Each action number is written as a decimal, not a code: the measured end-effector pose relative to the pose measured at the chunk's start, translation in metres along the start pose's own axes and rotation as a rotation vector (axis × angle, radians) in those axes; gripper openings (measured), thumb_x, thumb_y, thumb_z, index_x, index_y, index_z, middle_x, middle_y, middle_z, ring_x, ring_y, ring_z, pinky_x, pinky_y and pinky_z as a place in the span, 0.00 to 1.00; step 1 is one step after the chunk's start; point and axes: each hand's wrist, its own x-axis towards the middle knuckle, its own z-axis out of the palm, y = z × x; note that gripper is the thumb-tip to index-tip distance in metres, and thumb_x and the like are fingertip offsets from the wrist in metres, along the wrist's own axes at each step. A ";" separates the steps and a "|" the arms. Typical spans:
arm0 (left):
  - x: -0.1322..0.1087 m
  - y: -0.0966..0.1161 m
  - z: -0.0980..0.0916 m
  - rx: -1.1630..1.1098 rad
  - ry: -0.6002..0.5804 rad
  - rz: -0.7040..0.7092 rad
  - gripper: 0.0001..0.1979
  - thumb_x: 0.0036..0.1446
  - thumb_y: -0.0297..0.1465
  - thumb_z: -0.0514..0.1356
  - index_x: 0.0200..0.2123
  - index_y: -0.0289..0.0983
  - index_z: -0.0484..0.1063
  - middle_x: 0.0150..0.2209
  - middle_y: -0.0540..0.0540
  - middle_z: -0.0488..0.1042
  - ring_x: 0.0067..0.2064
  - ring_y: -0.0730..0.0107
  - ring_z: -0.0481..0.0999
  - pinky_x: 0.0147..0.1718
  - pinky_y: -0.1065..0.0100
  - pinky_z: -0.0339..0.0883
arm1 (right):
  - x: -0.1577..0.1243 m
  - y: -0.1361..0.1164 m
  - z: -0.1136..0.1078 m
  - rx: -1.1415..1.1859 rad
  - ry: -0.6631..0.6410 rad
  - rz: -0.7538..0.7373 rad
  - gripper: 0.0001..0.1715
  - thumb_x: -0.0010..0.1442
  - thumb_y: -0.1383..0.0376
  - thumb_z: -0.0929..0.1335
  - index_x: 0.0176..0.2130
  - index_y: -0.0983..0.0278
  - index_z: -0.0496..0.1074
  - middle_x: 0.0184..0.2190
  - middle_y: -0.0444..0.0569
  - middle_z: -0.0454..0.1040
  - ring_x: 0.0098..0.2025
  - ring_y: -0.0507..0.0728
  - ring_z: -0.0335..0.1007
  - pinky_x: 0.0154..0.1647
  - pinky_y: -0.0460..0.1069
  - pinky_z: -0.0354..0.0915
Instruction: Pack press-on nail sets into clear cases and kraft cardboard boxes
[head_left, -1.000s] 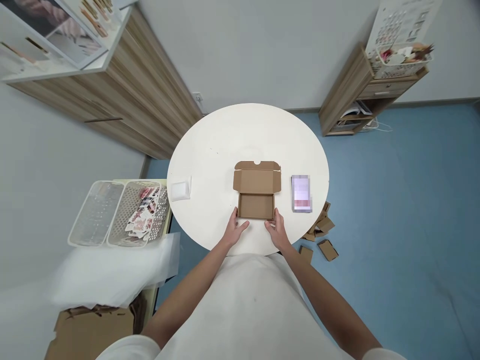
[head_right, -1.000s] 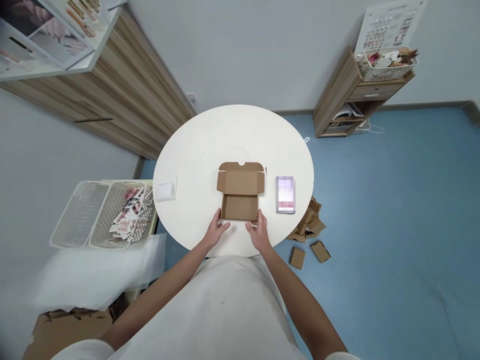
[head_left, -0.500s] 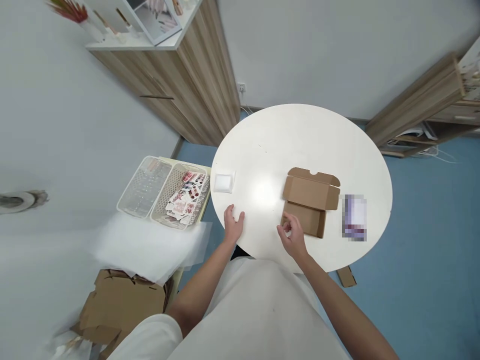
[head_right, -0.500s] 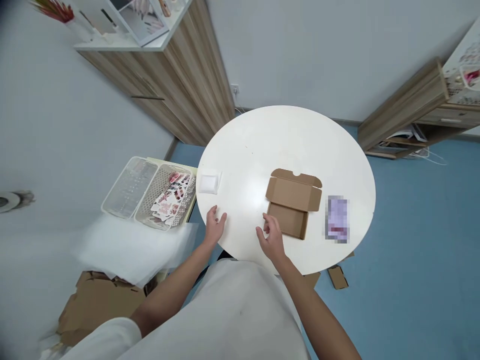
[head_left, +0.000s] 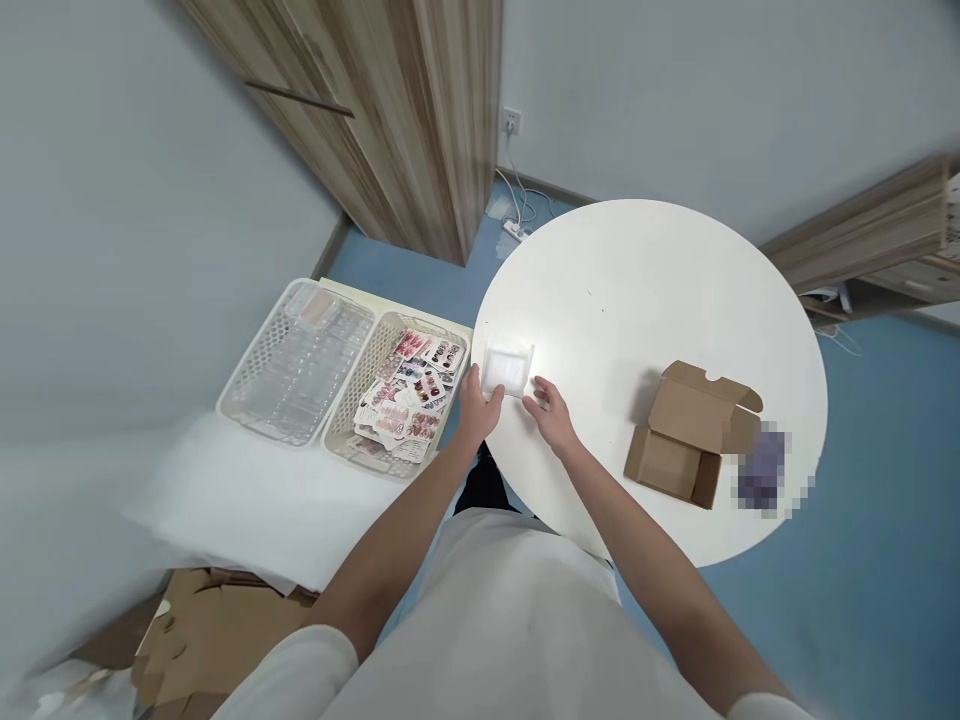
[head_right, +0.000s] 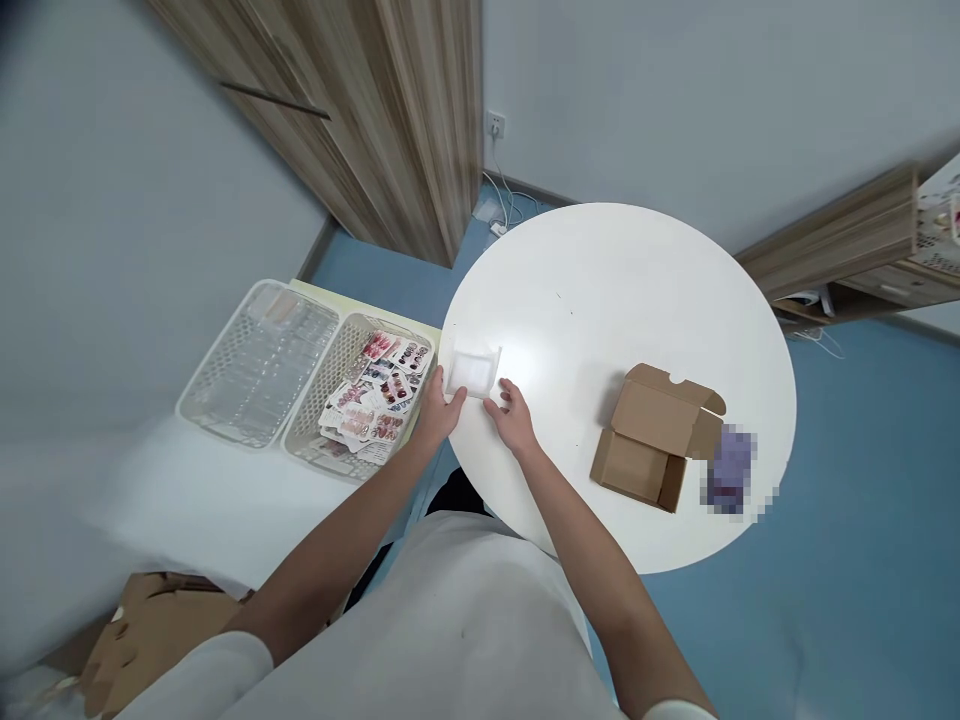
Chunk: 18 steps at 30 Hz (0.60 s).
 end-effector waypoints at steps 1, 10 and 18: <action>0.003 0.000 0.001 -0.005 -0.028 0.004 0.31 0.52 0.38 0.54 0.58 0.37 0.49 0.60 0.40 0.51 0.61 0.56 0.49 0.57 0.57 0.46 | 0.005 -0.003 0.005 0.016 0.001 0.001 0.32 0.49 0.55 0.66 0.53 0.56 0.57 0.56 0.48 0.57 0.54 0.58 0.55 0.47 0.53 0.62; 0.004 -0.011 0.006 -0.096 -0.073 -0.014 0.20 0.51 0.33 0.55 0.49 0.36 0.64 0.48 0.41 0.67 0.47 0.61 0.68 0.46 0.60 0.61 | 0.009 0.014 0.010 0.098 0.025 0.009 0.23 0.49 0.59 0.65 0.46 0.61 0.61 0.48 0.51 0.65 0.39 0.53 0.67 0.39 0.51 0.66; -0.053 -0.003 0.033 -0.135 -0.048 -0.075 0.13 0.49 0.31 0.56 0.40 0.35 0.68 0.37 0.43 0.73 0.37 0.67 0.72 0.36 0.64 0.66 | -0.028 0.047 -0.035 0.074 0.072 0.018 0.17 0.46 0.60 0.65 0.38 0.62 0.64 0.41 0.48 0.69 0.30 0.52 0.68 0.33 0.50 0.65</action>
